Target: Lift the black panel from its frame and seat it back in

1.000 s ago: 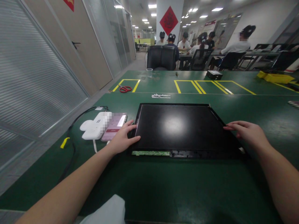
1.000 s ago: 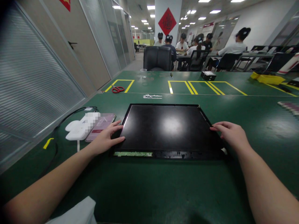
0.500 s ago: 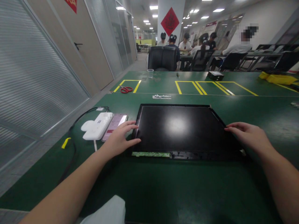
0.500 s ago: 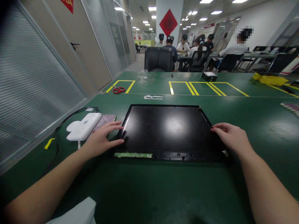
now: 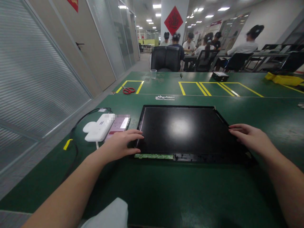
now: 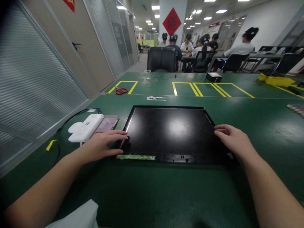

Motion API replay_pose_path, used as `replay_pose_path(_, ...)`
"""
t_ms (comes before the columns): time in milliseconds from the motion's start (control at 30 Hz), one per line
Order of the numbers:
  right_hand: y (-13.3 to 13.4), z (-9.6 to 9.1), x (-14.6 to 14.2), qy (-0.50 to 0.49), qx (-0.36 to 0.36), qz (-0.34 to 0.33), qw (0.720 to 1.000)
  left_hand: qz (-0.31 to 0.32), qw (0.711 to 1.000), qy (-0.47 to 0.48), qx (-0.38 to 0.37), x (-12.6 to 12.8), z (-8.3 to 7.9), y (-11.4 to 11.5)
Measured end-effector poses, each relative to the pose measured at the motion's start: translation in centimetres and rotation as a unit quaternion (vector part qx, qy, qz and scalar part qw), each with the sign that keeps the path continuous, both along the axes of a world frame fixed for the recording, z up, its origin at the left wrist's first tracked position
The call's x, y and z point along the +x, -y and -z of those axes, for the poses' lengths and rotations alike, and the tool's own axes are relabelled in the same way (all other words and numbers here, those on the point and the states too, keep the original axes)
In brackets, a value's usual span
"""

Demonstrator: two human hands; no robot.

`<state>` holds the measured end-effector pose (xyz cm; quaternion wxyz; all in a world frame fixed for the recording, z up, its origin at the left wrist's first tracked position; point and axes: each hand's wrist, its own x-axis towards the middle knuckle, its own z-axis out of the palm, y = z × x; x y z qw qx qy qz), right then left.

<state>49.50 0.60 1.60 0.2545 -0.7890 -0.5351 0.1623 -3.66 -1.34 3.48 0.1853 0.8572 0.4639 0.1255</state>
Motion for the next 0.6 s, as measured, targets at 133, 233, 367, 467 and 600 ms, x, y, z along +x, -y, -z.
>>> replay_pose_path(133,0.3,-1.5,-1.5,-0.084,-0.025,0.078,0.993,0.017,1.000,0.009,0.002,0.0,0.2,0.0)
replay_pose_path(233,0.4,-2.1,-2.0,-0.082,-0.023,0.090,0.992,0.024,1.000,-0.004,0.005,0.0,0.3,0.0)
replay_pose_path(367,0.2,-1.6,-1.4,-0.070,-0.024,0.077,0.994,0.029,0.999,-0.013,0.004,0.0,0.4,0.0)
replay_pose_path(467,0.1,-1.0,-0.7,-0.065,-0.004,0.066,0.996,0.029,1.000,-0.003,0.004,0.1,0.4,0.0)
replay_pose_path(600,0.0,-0.2,0.1,-0.078,0.011,0.066,0.995,0.015,1.000,0.007,0.004,0.1,0.2,-0.1)
